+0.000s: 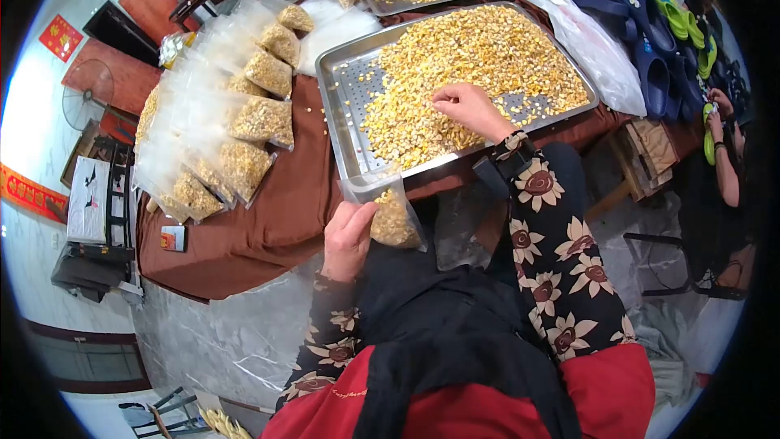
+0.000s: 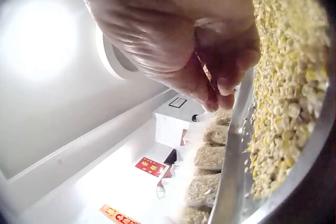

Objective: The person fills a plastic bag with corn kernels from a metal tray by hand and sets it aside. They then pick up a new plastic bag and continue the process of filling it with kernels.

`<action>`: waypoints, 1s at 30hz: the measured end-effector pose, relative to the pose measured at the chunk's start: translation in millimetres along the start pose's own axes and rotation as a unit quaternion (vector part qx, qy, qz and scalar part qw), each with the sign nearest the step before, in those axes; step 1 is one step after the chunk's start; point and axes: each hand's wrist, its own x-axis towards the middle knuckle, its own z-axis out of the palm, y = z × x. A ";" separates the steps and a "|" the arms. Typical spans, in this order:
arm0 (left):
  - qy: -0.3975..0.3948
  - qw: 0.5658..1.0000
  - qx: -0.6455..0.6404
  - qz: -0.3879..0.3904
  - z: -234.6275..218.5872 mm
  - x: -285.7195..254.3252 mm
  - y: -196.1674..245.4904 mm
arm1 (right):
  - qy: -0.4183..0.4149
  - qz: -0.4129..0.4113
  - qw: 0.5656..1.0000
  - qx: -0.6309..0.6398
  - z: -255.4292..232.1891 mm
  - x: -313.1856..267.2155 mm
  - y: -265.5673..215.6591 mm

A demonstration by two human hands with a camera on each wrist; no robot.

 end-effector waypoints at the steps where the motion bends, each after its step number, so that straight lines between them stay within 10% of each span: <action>1: -0.006 1.000 0.001 -0.008 0.6 0.2 -1.3 | 0.001 0.000 1.000 -0.001 0.0 -0.9 7.8; 7: -0.029 0.999 0.014 -0.025 3.4 10.4 1.5 | -0.026 -0.099 0.962 -0.251 28.1 -3.1 18.6; 18: -0.042 0.998 0.013 -0.041 15.3 22.0 6.7 | -0.042 0.001 0.998 -0.051 26.3 7.7 15.9; 24: -0.045 0.998 0.017 -0.042 21.0 24.0 5.7 | 0.052 -0.136 0.970 -0.195 27.4 -3.3 22.3; 30: -0.051 0.998 0.016 -0.039 20.8 26.5 10.7 | 0.004 -0.095 0.983 -0.156 29.1 6.1 26.3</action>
